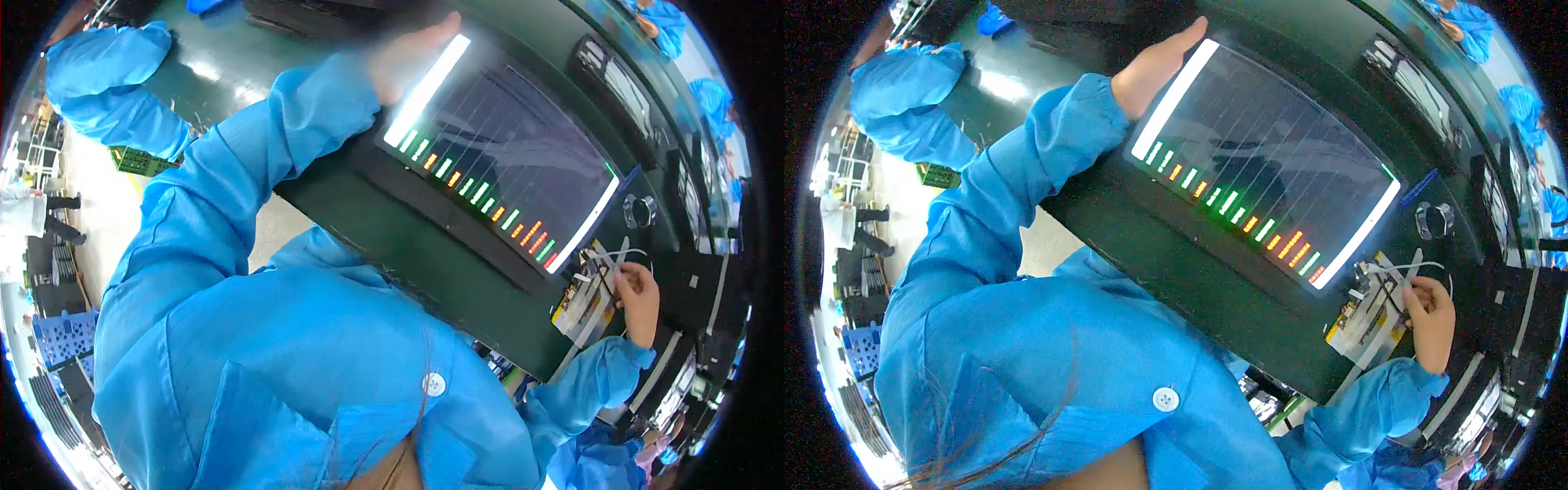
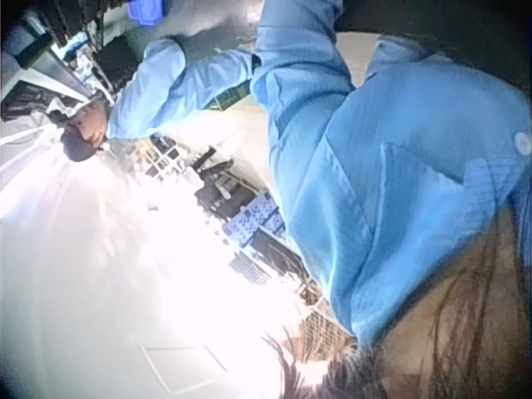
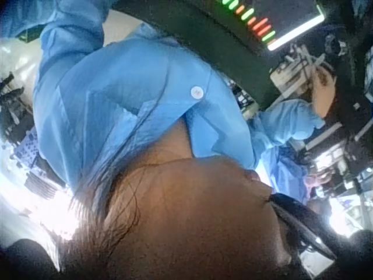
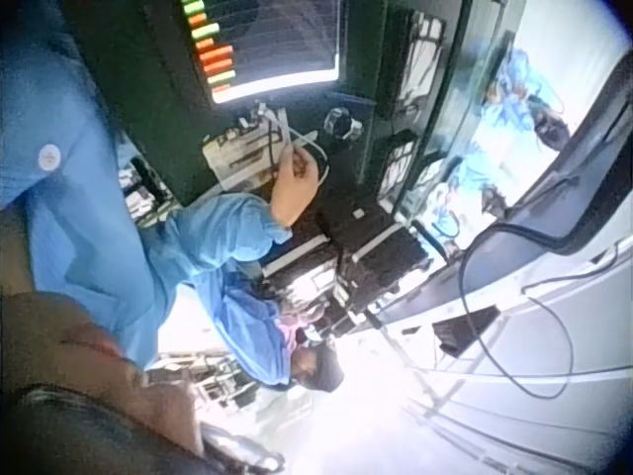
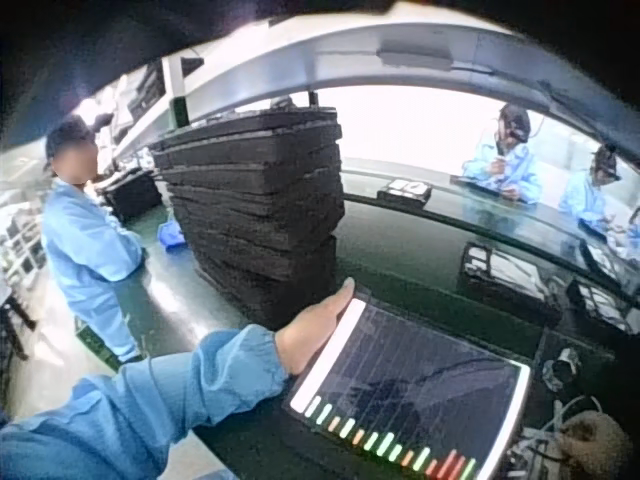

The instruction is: Perform functional touch and display testing on tablet screens in an electronics remanufacturing facility.

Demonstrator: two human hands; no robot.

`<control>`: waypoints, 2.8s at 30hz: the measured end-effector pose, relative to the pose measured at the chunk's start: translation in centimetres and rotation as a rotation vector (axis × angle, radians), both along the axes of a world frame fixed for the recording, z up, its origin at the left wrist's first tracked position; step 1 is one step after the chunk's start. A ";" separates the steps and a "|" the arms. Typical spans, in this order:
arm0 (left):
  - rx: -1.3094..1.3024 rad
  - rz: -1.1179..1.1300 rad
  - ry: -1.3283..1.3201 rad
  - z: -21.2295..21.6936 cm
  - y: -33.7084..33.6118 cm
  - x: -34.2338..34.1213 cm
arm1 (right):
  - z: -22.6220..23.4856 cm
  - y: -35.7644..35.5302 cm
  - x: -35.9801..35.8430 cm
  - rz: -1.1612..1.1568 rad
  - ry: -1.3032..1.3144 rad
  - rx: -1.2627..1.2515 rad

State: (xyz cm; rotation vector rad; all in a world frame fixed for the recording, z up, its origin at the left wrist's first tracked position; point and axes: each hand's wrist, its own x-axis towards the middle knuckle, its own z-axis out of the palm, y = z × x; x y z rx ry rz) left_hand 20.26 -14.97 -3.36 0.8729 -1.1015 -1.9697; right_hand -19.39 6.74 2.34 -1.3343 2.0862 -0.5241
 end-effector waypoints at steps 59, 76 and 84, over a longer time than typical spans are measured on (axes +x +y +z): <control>0.238 0.126 0.029 1.9 1.5 -0.6 | -2.1 1.5 8.6 0.066 0.199 -0.152; 0.085 -0.183 0.136 4.1 2.6 1.6 | 1.1 -1.1 11.7 0.514 0.450 -0.095; 0.001 -0.170 0.101 2.6 1.9 3.0 | -2.3 -2.2 10.4 0.306 0.367 0.084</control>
